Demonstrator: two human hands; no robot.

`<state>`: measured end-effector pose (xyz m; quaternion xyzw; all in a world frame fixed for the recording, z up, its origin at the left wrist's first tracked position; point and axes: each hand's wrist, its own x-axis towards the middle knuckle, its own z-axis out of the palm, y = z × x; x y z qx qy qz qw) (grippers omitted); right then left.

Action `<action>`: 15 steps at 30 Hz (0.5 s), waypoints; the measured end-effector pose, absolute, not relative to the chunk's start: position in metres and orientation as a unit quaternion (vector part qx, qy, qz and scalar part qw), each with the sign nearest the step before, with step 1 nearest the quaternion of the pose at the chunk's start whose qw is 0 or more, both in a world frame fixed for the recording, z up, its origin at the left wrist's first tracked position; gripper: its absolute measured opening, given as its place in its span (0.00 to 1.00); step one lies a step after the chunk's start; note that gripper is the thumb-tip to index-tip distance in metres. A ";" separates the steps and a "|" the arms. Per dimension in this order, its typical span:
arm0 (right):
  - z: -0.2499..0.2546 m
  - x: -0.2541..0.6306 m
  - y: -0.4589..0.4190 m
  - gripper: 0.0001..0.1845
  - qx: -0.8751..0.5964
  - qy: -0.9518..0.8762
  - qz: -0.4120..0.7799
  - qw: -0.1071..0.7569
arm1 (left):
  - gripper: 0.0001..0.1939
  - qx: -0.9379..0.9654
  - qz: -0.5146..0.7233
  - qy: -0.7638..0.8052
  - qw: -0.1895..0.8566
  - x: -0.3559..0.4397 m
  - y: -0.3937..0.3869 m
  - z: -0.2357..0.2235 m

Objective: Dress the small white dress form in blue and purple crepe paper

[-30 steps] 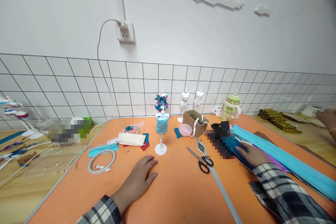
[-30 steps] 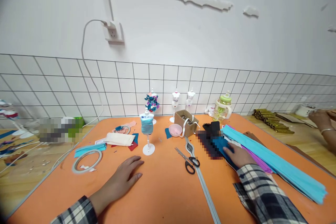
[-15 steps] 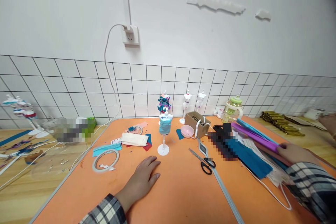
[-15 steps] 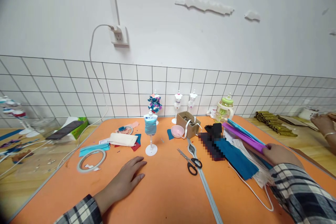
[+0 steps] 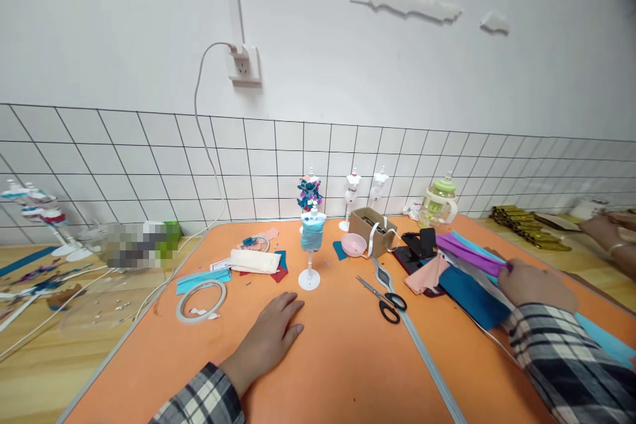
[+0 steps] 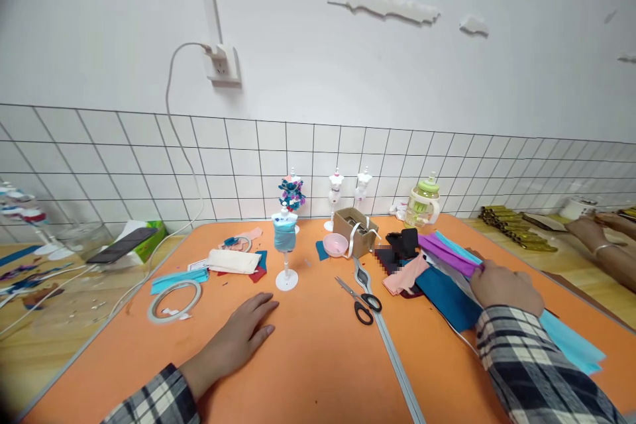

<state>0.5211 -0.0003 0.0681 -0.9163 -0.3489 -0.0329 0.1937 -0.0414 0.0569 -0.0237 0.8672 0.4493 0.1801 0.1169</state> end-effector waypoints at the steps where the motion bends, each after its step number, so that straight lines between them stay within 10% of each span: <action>1: 0.073 0.519 -0.002 0.24 -0.921 -0.327 -0.028 0.210 | 0.22 0.868 0.182 0.448 0.117 -0.042 0.057 -0.023; 11: 0.042 0.449 -0.030 0.26 -0.751 -0.273 0.089 0.595 | 0.18 0.881 0.206 0.403 0.135 -0.030 0.044 -0.009; 15: 0.038 0.477 -0.034 0.28 -0.851 -0.241 -0.031 0.466 | 0.18 0.888 0.191 0.391 0.150 -0.025 0.038 -0.008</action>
